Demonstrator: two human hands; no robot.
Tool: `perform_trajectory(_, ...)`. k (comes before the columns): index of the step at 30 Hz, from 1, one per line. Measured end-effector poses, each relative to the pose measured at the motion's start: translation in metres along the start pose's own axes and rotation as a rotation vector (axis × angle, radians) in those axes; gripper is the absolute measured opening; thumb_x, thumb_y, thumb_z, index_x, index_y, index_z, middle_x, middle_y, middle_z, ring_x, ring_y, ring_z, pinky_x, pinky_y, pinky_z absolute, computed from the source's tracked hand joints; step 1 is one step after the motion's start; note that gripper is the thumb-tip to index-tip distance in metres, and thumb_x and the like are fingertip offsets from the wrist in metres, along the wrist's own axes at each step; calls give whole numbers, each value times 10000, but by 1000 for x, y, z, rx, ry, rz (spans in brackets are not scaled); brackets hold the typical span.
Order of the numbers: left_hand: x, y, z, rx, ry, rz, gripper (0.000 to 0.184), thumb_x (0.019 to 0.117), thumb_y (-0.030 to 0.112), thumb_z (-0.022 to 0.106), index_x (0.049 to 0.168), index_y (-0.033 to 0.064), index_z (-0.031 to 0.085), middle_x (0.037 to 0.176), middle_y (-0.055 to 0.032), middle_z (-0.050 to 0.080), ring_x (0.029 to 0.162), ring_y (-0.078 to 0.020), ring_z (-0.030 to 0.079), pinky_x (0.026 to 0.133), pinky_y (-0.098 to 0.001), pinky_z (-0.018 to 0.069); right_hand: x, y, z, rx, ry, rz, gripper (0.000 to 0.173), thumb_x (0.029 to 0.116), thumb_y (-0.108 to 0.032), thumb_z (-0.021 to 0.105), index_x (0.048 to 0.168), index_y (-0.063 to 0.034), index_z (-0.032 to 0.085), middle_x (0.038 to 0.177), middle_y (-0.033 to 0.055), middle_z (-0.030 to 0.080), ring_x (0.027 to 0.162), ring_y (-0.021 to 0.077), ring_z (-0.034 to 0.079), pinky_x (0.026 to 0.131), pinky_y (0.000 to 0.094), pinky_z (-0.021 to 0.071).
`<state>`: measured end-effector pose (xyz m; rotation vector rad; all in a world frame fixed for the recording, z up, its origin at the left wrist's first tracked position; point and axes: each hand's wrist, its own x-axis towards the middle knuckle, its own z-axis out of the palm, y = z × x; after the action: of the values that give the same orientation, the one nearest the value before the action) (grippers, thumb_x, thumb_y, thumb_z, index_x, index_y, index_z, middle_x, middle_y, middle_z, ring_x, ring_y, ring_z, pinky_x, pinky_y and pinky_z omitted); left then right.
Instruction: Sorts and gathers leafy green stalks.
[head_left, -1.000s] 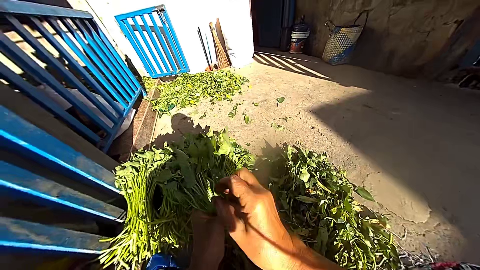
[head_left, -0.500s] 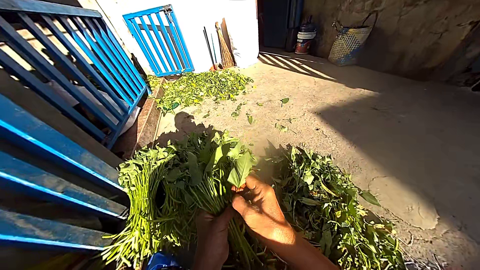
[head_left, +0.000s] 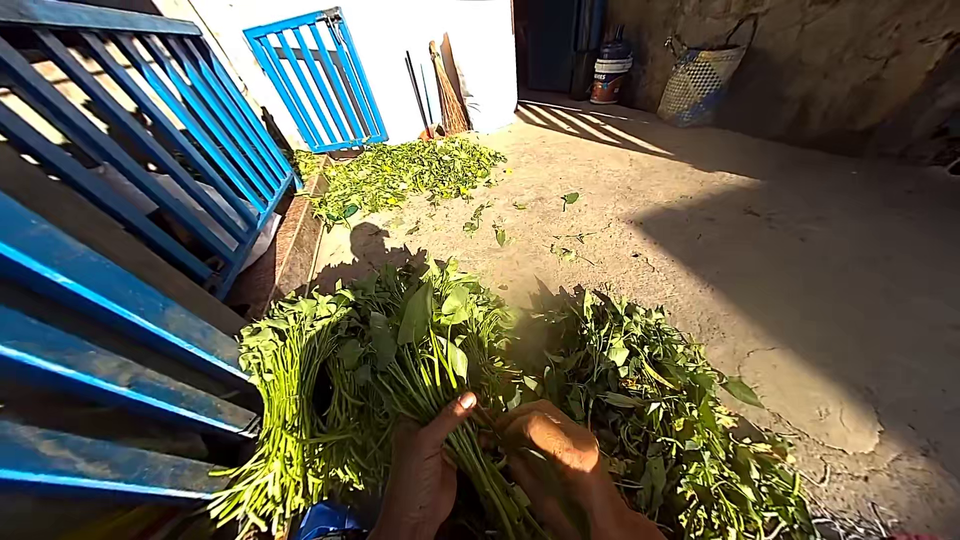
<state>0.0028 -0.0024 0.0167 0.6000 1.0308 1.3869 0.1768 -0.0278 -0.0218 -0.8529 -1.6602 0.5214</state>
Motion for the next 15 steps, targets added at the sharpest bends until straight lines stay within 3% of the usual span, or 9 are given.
perform_trajectory(2, 1, 3, -1, 1, 38, -16, 259, 900, -44, 677, 1125, -123, 577, 938, -302, 690, 773, -384, 725, 632, -491, 633, -16, -10, -22, -172, -227, 58, 85, 861, -71, 695, 944, -84, 682, 965, 52, 721, 982, 199, 699, 870, 363, 595)
perform_trajectory(4, 4, 7, -3, -1, 65, -35, 244, 930, -53, 644, 1155, -120, 575, 972, -307, 694, 803, -400, 730, 655, -503, 636, -23, -27, -52, -349, -668, 323, 162, 845, -104, 725, 963, -3, 679, 949, 181, 704, 949, 356, 696, 813, 522, 570)
perform_trajectory(6, 4, 8, -5, -6, 53, -37, 254, 934, -71, 636, 1172, -129, 568, 1006, -326, 694, 838, -424, 733, 681, -526, 638, -24, -27, -67, -509, -1093, 646, 363, 904, -214, 746, 1136, 54, 671, 1137, 296, 661, 1120, 500, 622, 879, 658, 519)
perform_trajectory(7, 4, 7, -5, -7, 26, -36, 260, 928, -79, 638, 1173, -132, 568, 1022, -334, 692, 851, -433, 732, 692, -534, 638, -25, -23, -70, -548, -1113, 706, 415, 903, -242, 747, 1181, 54, 660, 1193, 305, 639, 1174, 517, 587, 888, 670, 511)
perform_trajectory(9, 3, 6, -4, -5, -42, -45, 269, 914, -89, 651, 1166, -133, 566, 1039, -344, 690, 877, -451, 729, 718, -547, 637, -28, -15, -69, -478, -868, 628, 459, 940, -326, 706, 1263, -4, 652, 1226, 246, 636, 1176, 446, 602, 906, 608, 529)
perform_trajectory(11, -1, 4, 0, 23, -99, -59, 275, 899, -93, 673, 1150, -134, 568, 1033, -343, 697, 891, -453, 733, 745, -551, 638, -25, -10, -51, -282, -486, 478, 477, 973, -432, 662, 1299, -82, 662, 1195, 144, 667, 1068, 283, 666, 884, 469, 574)
perform_trajectory(13, -2, -1, 1, 52, -180, -30, 308, 875, -93, 699, 1145, -144, 559, 1031, -348, 694, 914, -443, 732, 811, -552, 630, -14, -3, -23, -141, -176, 343, 456, 969, -472, 672, 1236, -104, 700, 1113, 57, 700, 971, 143, 688, 818, 336, 611)
perform_trajectory(15, -1, -8, 1, 71, -206, 28, 334, 840, -92, 728, 1130, -156, 576, 1024, -341, 695, 936, -412, 727, 858, -528, 615, -3, 1, -4, -95, -13, 270, 352, 943, -405, 722, 1123, -104, 747, 1034, 6, 728, 935, 94, 677, 807, 288, 590)
